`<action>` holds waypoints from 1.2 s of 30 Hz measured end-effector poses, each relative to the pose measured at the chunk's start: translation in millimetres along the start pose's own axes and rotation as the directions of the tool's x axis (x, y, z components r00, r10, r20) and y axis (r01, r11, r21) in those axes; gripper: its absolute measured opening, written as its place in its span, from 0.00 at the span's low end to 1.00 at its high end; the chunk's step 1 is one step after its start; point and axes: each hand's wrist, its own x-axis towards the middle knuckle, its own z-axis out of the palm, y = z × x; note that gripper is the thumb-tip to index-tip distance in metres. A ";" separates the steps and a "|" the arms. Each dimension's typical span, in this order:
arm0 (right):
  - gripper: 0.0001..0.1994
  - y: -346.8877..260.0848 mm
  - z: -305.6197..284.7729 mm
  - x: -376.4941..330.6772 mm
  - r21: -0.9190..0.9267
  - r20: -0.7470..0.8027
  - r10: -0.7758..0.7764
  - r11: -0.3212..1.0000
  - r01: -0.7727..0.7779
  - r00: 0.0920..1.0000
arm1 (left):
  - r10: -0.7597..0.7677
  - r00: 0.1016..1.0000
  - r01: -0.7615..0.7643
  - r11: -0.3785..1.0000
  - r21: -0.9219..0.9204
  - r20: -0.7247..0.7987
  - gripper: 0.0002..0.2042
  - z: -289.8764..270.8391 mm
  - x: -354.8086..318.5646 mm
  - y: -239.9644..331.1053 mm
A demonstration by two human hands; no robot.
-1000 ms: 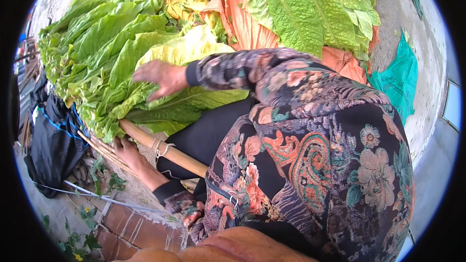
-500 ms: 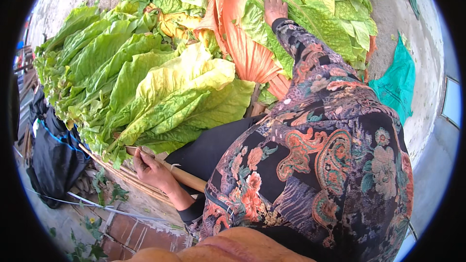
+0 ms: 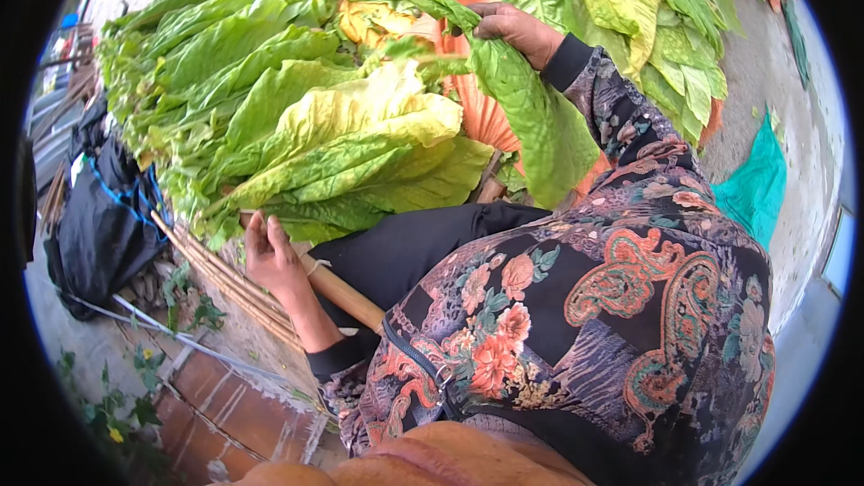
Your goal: The person sits on the ground and repeatedly picks up leafy vegetables, wraps them around a bamboo stick, and ties them with string. The person continues this process, creating multiple tied bundles.
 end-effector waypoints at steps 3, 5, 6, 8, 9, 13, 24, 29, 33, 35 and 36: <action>0.23 -10.1 77.6 14.9 0.288 0.342 -0.111 0.958 0.009 0.933 | -0.251 0.914 0.356 0.874 -0.332 0.319 0.26 -3.7 21.6 17.1; 0.23 -10.6 127.8 28.8 0.349 0.483 -0.090 0.932 -0.097 0.871 | -0.154 0.845 0.422 0.781 -0.461 0.513 0.31 1.8 29.6 20.7; 0.24 -11.4 149.4 35.4 0.370 0.562 -0.087 0.916 -0.156 0.822 | -0.057 0.818 0.434 0.713 -0.550 0.573 0.33 11.9 29.5 19.2; 0.24 7.2 193.4 58.1 0.267 0.614 -0.043 0.951 -0.157 0.789 | 0.006 0.883 0.292 0.777 -0.558 0.469 0.27 21.1 23.4 11.4; 0.23 12.9 211.0 59.4 0.285 0.609 -0.045 0.944 -0.165 0.792 | 0.003 0.898 0.255 0.811 -0.527 0.440 0.24 23.9 23.3 3.7; 0.21 -8.7 229.8 38.3 -0.190 0.592 -0.272 0.868 0.459 0.759 | 0.011 0.987 0.039 0.948 -0.315 0.158 0.13 9.5 14.3 -7.2; 0.26 12.9 202.5 35.7 -0.654 0.669 -0.424 0.056 0.755 0.611 | -0.062 0.948 0.285 0.608 -0.741 0.313 0.21 10.1 19.9 10.4; 0.27 8.1 208.6 26.3 -0.601 0.705 -0.537 -0.106 0.792 0.463 | -0.170 0.970 0.245 0.657 -0.713 0.176 0.17 12.8 23.1 -6.1; 0.33 0.4 233.1 16.6 -0.697 0.680 -0.598 -0.349 0.626 0.424 | -0.188 0.971 0.227 0.561 -0.796 0.144 0.16 20.3 28.0 1.9; 0.39 34.0 235.3 42.3 -0.657 0.664 -0.555 -0.113 0.745 0.501 | -0.192 0.968 0.239 0.515 -0.823 0.161 0.17 37.1 29.7 10.1; 0.40 37.1 235.6 47.8 -0.695 0.644 -0.431 0.016 0.719 0.632 | -0.079 0.985 0.171 0.629 -0.758 0.156 0.21 41.3 31.0 -2.4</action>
